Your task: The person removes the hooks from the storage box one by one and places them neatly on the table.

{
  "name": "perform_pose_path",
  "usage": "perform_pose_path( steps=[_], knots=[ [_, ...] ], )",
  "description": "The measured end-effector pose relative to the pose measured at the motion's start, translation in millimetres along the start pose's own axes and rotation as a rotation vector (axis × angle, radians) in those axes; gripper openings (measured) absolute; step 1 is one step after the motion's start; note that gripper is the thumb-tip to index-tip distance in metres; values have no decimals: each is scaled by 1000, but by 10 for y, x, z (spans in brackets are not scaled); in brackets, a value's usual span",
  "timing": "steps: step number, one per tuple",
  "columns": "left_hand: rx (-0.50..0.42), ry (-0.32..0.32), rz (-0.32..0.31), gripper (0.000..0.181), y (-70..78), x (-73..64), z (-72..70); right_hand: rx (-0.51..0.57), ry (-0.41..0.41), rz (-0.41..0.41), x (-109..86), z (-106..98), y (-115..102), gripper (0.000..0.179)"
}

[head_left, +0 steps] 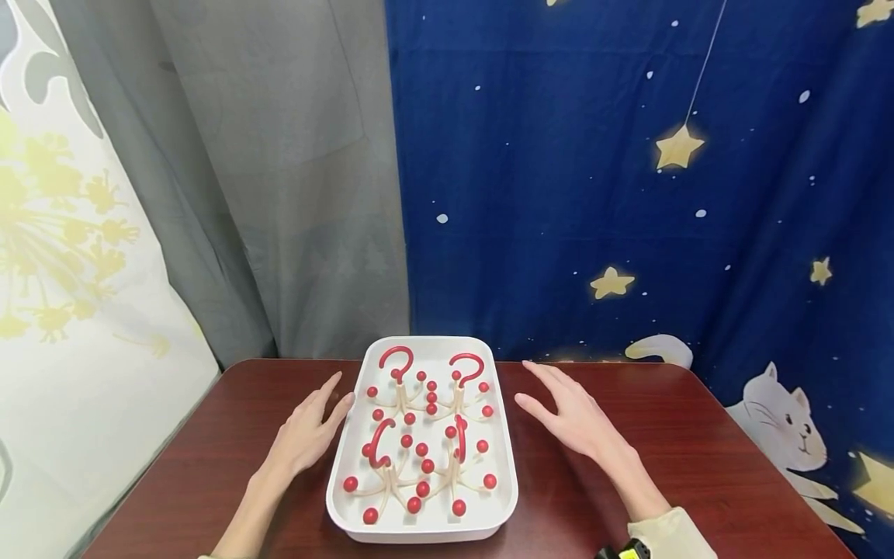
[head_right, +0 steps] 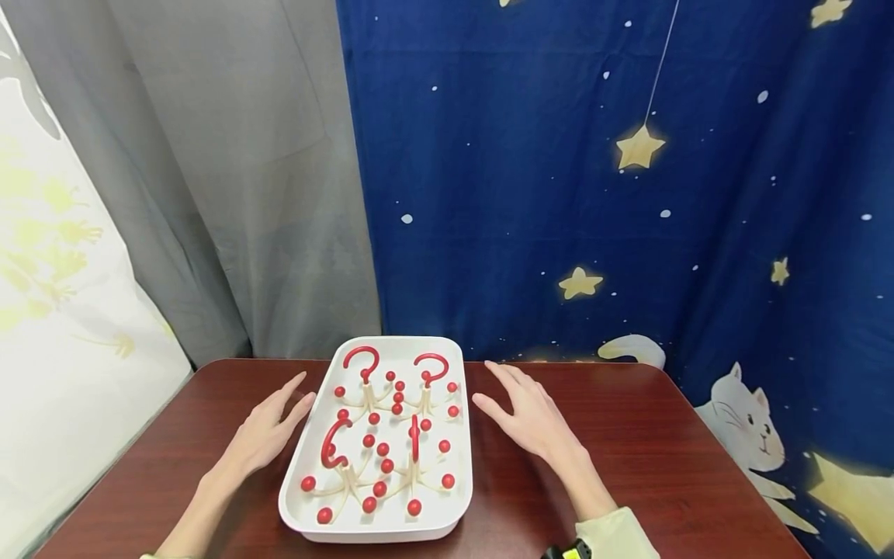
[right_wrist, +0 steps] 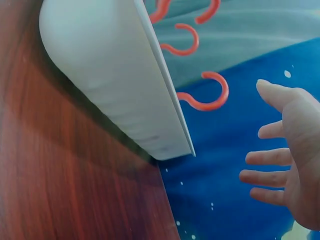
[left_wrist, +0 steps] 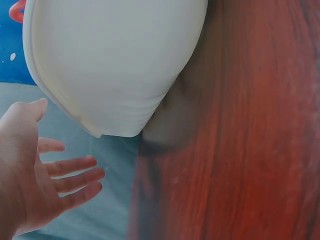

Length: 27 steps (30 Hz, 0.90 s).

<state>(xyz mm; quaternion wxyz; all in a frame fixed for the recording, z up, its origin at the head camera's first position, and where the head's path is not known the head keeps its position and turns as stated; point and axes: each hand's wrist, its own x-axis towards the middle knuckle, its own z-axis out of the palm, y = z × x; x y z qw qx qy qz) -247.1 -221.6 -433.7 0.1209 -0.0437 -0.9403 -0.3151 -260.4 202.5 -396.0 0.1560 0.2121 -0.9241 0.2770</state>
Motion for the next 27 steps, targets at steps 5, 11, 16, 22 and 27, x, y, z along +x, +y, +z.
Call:
perform_pose_path(
  steps=[5, 11, 16, 22, 27],
  knots=[
    [-42, 12, 3, 68, -12, 7, 71, 91, -26, -40, -27, 82, -111, 63],
    [-128, 8, 16, 62, 3, 14, 126, 224, -75, -124, -54, 195, -183, 51],
    [-204, -3, 8, 58, 18, 19, 153, 313, -128, -173, -98, 258, -249, 47],
    [-242, 1, -15, 53, 11, 24, 177, 372, -189, -266, -137, 329, -376, 41],
    [-247, 37, -4, 42, 20, 14, 191, 402, -217, -308, -152, 398, -499, 39]
  ],
)
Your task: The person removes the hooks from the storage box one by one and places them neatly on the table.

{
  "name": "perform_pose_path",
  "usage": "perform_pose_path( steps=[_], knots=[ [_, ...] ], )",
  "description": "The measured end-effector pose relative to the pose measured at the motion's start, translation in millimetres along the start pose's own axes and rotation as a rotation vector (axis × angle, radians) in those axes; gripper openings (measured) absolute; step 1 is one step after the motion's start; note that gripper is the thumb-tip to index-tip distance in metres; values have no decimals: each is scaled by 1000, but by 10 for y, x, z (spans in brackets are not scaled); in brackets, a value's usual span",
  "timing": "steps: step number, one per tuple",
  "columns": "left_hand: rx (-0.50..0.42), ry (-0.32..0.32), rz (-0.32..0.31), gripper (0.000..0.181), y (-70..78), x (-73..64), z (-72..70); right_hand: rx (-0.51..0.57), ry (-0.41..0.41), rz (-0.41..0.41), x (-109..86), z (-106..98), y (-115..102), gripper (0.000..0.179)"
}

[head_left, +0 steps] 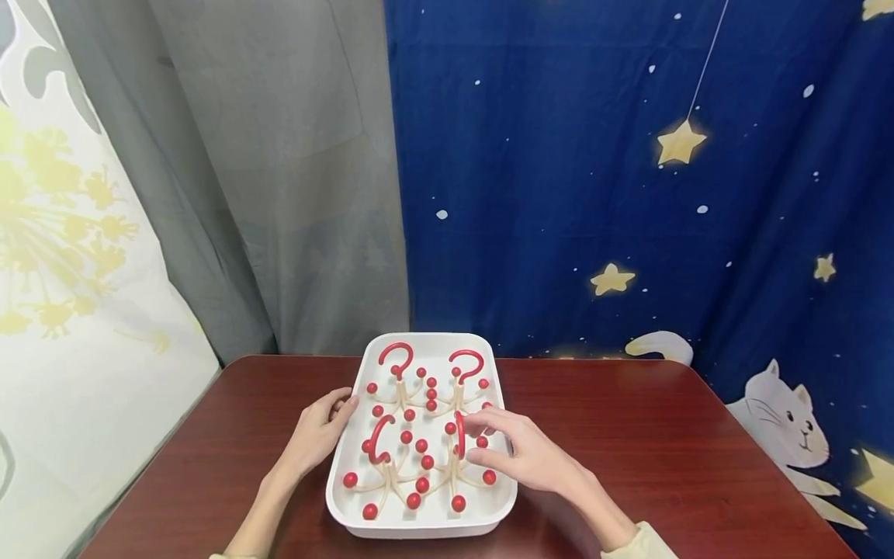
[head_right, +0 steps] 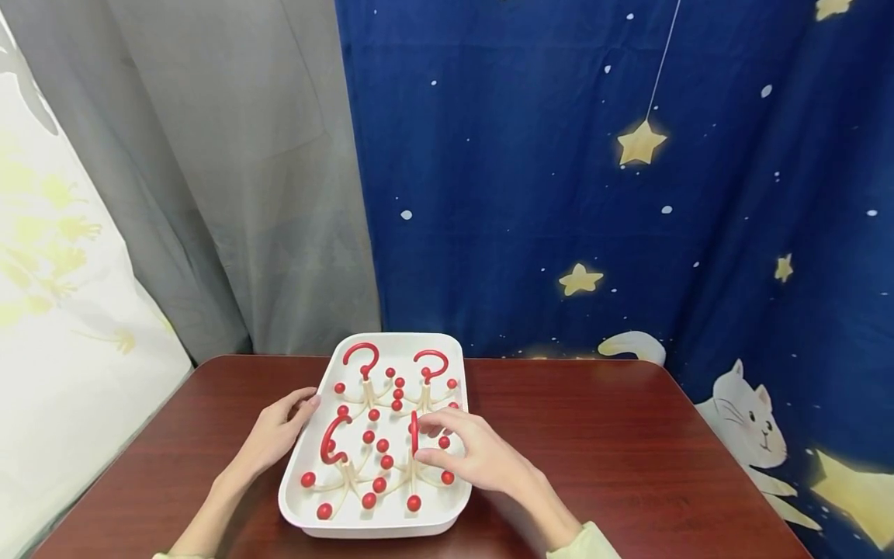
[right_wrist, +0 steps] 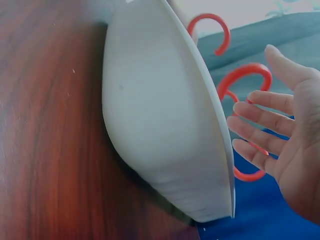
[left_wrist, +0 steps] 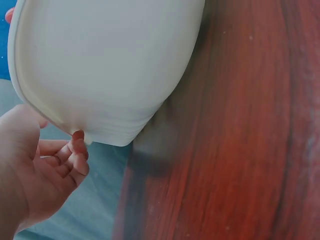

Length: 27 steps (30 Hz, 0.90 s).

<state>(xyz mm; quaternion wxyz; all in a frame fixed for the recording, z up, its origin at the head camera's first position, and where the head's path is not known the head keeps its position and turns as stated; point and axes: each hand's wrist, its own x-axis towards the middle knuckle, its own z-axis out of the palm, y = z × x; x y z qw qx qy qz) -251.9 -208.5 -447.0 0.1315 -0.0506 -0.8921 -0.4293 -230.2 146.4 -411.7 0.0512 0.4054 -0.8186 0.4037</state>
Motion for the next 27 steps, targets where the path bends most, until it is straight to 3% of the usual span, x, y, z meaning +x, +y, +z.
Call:
perform_pose_path(
  steps=[10, 27],
  knots=[
    [-28, 8, -31, 31, 13, -5, 5, -22, 86, -82, 59, 113, -40, 13],
    [-146, -25, -100, 33, -41, 12, 31, 21, 150, -112, 93, 90, -63, 11]
  ],
)
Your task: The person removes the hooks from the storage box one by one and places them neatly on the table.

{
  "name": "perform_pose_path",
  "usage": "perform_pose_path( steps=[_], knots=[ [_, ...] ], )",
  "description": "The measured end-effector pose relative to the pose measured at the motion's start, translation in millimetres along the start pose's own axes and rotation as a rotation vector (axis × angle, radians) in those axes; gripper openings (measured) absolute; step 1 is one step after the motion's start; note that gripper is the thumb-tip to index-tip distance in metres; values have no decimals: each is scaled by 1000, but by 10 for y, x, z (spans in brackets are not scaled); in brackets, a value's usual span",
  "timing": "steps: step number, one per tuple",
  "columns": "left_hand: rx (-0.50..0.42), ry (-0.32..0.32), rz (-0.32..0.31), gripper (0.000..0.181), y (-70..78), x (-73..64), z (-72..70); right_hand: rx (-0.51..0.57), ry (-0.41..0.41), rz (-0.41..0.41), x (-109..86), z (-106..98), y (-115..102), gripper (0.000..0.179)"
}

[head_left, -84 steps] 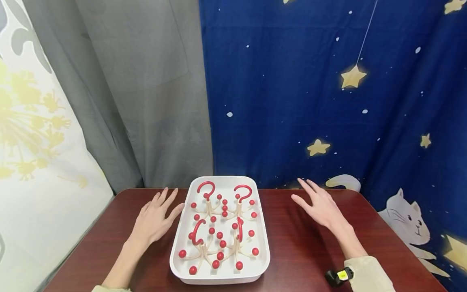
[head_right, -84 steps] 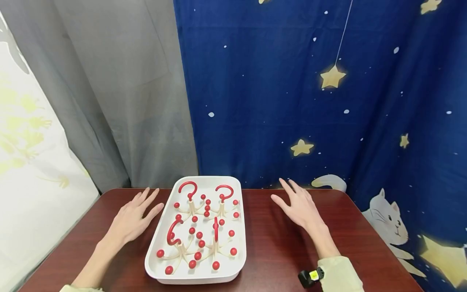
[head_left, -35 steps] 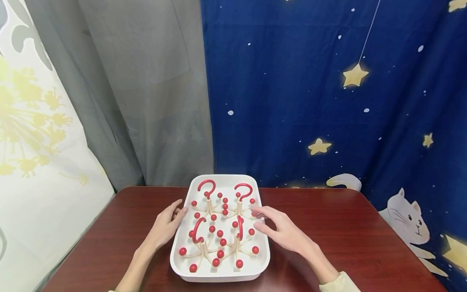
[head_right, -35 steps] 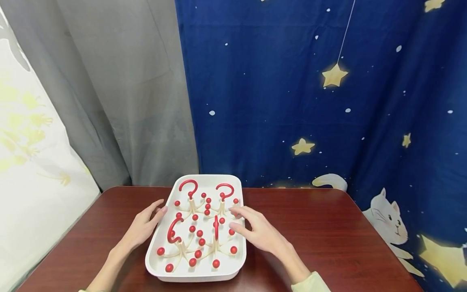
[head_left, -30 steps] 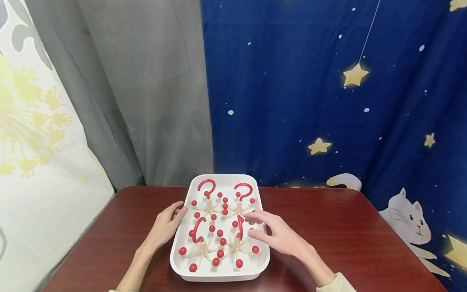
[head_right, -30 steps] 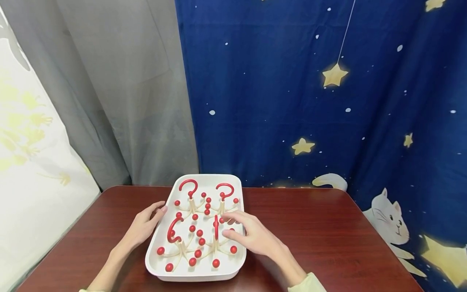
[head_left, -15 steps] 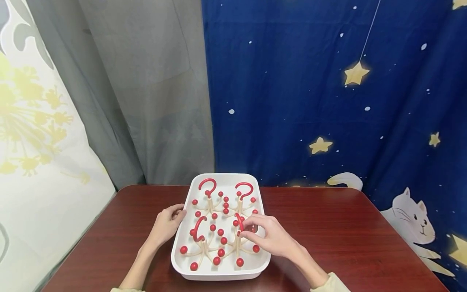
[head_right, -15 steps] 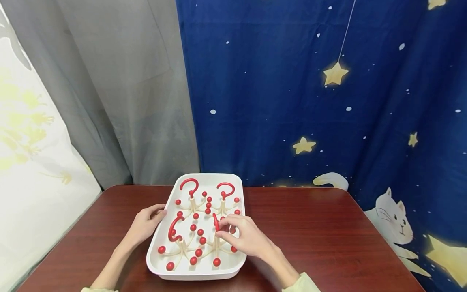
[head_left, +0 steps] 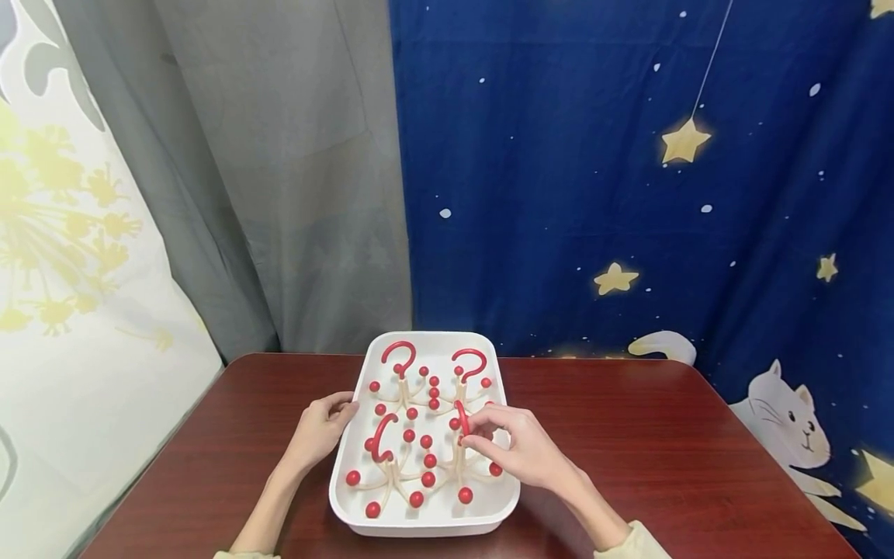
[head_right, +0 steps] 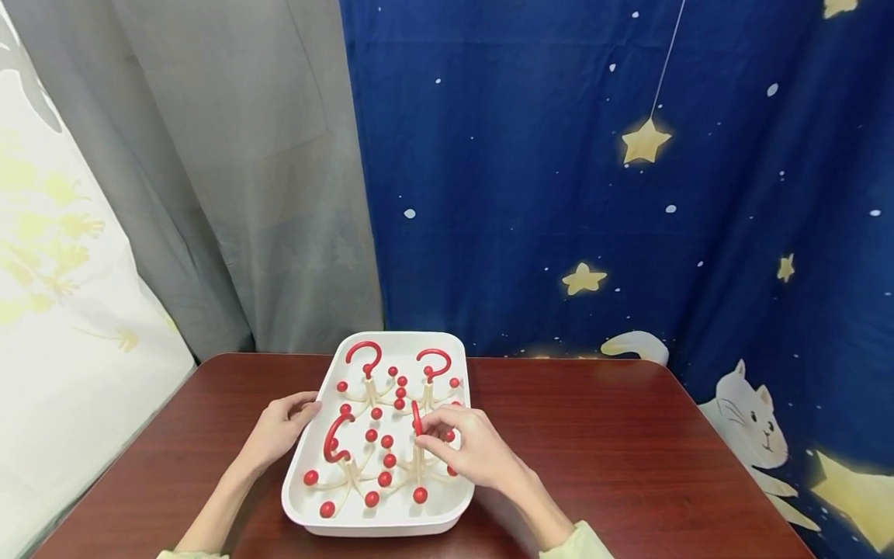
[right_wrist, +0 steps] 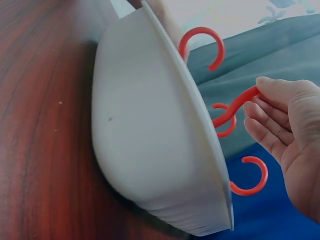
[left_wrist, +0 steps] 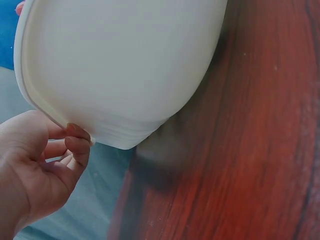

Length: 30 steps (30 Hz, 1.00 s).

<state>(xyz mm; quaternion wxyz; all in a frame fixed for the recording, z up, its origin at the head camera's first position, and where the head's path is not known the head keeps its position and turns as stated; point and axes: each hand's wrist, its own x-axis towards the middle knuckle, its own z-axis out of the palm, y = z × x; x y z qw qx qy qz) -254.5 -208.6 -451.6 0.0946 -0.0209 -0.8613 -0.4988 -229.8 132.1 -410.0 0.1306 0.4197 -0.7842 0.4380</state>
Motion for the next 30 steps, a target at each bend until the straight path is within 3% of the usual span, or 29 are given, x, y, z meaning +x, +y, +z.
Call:
perform_pose_path(
  steps=[7, 15, 23, 30],
  knots=[
    [-36, -3, -10, 32, -3, 7, 10, 3, 24, -7, 54, -82, -72, 13],
    [-81, -9, -33, 30, 14, 9, 14, -1, 44, 47, 107, -207, -135, 14],
    [-124, -21, -50, 29, 34, 32, 50, 7, 103, -29, 132, -357, -93, 20],
    [-157, -25, -42, 29, 45, 54, 74, 8, 120, -4, 124, -549, -90, 19]
  ],
)
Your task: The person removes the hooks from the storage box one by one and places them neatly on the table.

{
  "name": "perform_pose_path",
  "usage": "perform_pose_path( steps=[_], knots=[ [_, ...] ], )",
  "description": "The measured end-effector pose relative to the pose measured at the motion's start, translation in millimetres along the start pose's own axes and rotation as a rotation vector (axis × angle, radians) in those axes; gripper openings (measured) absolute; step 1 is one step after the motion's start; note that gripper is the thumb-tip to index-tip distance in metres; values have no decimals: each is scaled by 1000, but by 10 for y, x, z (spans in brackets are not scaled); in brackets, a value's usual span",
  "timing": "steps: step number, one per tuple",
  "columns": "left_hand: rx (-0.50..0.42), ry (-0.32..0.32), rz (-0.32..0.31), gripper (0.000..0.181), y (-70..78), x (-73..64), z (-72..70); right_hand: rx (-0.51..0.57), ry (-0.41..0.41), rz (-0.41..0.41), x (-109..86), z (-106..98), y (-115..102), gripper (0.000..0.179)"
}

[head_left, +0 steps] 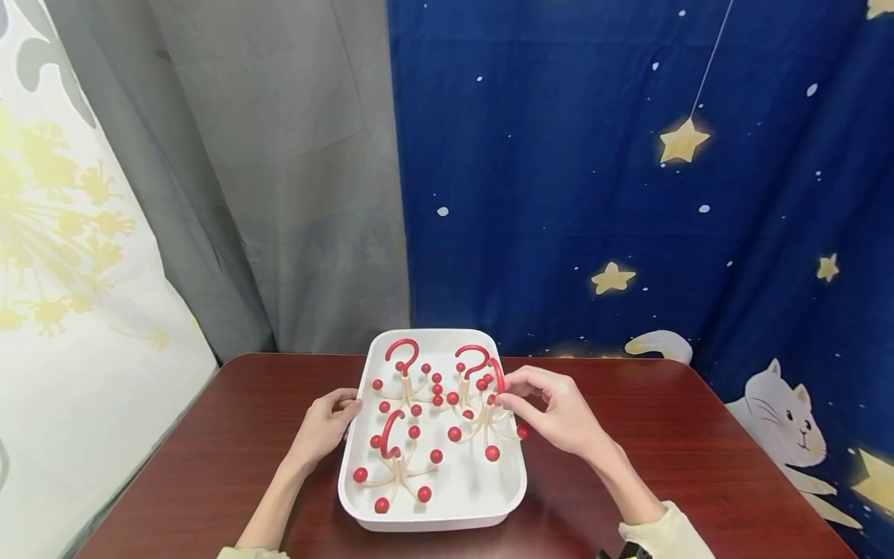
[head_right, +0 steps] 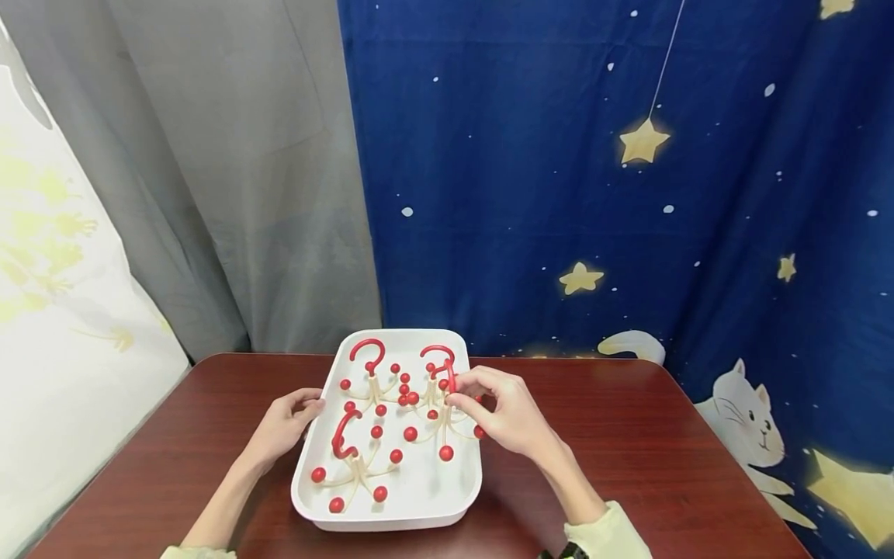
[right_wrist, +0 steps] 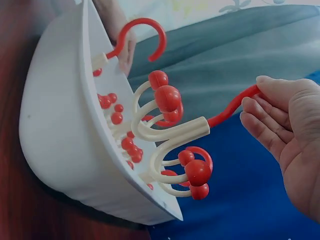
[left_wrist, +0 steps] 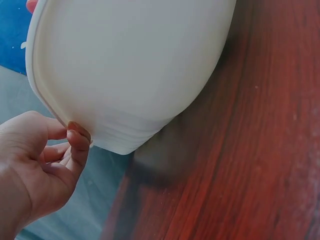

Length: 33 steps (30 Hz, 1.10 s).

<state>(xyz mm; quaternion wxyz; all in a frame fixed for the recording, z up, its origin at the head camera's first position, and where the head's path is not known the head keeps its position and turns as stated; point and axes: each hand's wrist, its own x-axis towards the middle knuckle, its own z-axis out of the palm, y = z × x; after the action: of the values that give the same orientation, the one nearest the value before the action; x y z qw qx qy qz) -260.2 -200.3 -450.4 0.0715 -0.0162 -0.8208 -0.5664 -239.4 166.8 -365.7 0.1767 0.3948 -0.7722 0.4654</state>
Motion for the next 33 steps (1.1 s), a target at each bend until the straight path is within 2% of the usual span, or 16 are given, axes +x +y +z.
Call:
perform_pose_path(
  steps=[6, 14, 23, 26, 30, 33],
  knots=[
    [-12, 3, -6, 29, 8, -5, 6, 4, 27, 43, -15, -170, 36, 19],
    [-36, -10, -11, 32, 0, -21, 0, -44, 82, 52, -37, -364, 132, 21],
    [-71, -26, -8, 34, -23, -5, 1, -100, 121, 125, -73, -571, 289, 20],
    [-74, -25, -8, 35, -30, -2, 0, -121, 122, 148, -54, -618, 235, 17],
    [-75, -29, -2, 35, -40, 1, -1, -130, 128, 177, -61, -688, 332, 13],
    [-74, -28, 0, 35, -45, 2, -4, -150, 138, 199, -90, -737, 537, 12]
  ],
)
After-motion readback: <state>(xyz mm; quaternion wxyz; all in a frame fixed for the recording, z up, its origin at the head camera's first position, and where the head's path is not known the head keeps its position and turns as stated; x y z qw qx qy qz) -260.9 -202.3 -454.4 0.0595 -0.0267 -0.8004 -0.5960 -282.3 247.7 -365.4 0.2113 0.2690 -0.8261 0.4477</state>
